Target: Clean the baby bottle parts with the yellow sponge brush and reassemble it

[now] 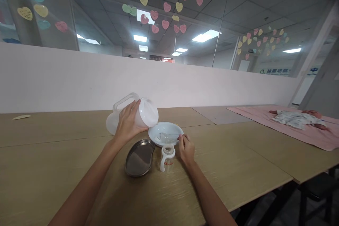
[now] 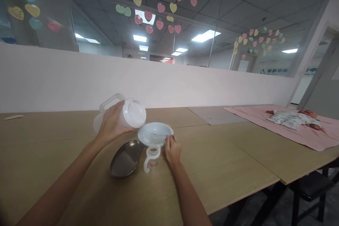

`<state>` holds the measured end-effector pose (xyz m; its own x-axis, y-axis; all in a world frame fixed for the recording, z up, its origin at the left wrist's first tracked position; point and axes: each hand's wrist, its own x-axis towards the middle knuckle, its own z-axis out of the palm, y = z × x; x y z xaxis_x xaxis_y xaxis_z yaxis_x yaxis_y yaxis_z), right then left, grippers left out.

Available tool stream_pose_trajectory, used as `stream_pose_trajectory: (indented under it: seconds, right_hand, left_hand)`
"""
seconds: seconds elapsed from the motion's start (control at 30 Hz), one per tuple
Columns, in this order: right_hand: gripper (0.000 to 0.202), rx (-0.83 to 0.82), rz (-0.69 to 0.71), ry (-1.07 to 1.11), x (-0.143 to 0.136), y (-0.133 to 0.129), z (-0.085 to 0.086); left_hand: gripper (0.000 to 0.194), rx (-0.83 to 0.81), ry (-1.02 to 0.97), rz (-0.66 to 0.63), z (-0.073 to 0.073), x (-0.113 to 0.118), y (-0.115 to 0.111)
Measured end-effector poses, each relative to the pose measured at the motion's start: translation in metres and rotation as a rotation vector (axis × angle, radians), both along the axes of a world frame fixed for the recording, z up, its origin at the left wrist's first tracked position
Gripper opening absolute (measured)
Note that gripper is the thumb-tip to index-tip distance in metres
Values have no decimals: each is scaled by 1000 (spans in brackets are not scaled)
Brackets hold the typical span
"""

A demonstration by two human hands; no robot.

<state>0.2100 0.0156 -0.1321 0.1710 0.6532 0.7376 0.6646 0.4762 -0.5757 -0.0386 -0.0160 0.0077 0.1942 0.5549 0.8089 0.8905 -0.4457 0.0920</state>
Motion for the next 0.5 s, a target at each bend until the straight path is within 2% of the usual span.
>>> stream_pose_trajectory:
  seconds: [0.17, 0.33, 0.5]
  right_hand:
    - [52, 27, 48, 9, 1, -1, -2]
    - [52, 121, 159, 56, -1, -1, -9]
    - [51, 149, 274, 137, -10, -9, -5]
  left_hand:
    - [105, 12, 44, -34, 0, 1, -1]
    - [100, 24, 62, -54, 0, 2, -1]
    - [99, 57, 78, -73, -1, 0, -1]
